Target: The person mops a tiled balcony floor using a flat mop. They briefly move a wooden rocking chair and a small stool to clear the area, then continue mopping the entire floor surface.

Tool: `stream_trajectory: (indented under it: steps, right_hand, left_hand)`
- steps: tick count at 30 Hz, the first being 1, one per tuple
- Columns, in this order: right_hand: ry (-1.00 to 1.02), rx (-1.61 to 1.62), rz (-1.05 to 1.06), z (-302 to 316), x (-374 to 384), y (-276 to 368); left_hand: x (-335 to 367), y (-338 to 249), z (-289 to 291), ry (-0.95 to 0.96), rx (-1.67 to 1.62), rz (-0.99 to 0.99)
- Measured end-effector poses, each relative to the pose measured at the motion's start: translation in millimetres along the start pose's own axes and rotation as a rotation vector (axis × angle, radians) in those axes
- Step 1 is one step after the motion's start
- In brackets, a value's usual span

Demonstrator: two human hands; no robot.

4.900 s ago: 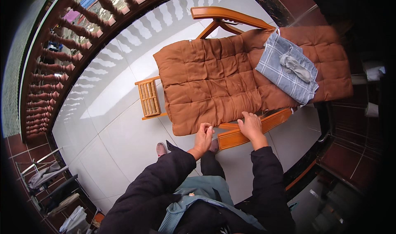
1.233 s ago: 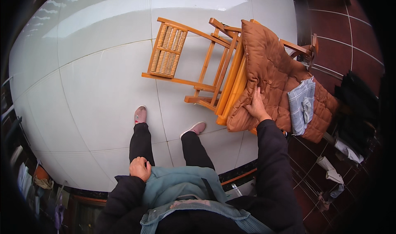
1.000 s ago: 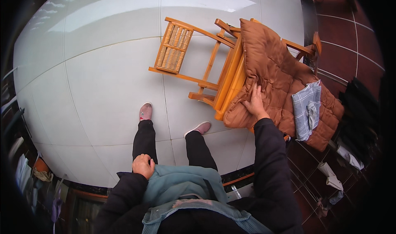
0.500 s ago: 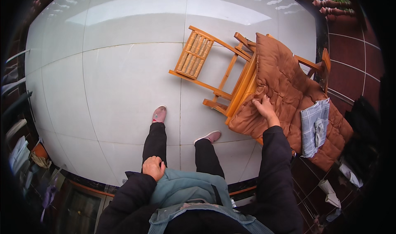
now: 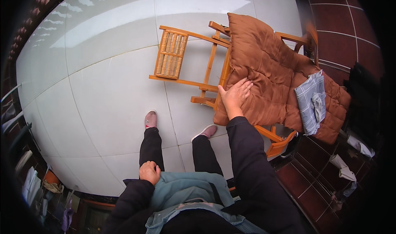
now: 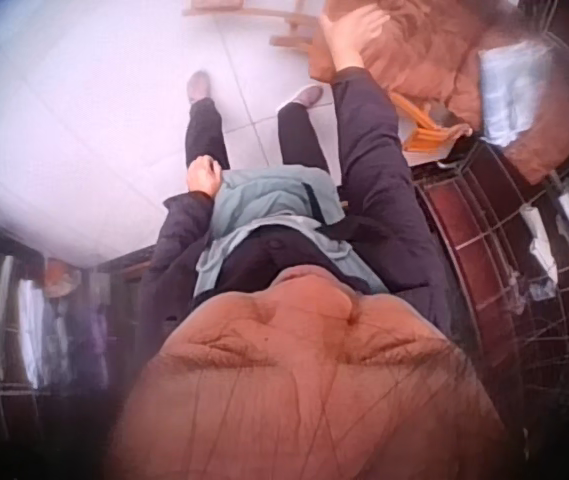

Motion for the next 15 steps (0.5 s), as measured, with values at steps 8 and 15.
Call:
stream_trajectory:
  steps: [8,15]
  right_hand:
    - [-0.12,0.132,0.165,-27.7,-13.3,-17.6]
    - [-0.103,0.146,0.188,-15.9,-15.9,-35.3]
  left_hand:
    - [-0.8,-14.8,-11.2,0.009,0.039,-0.003]
    - [-1.6,-6.6,-13.8,0.013,0.045,-0.019]
Point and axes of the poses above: each hand's wrist, its own x-axis towards the middle knuckle, its own z-axis out of the back of the hand, y = z × x, the point moved 5 cm from there along x, towards the middle knuckle, and after that the axes turned 2 degrees about -z, right-handed, at the moved point
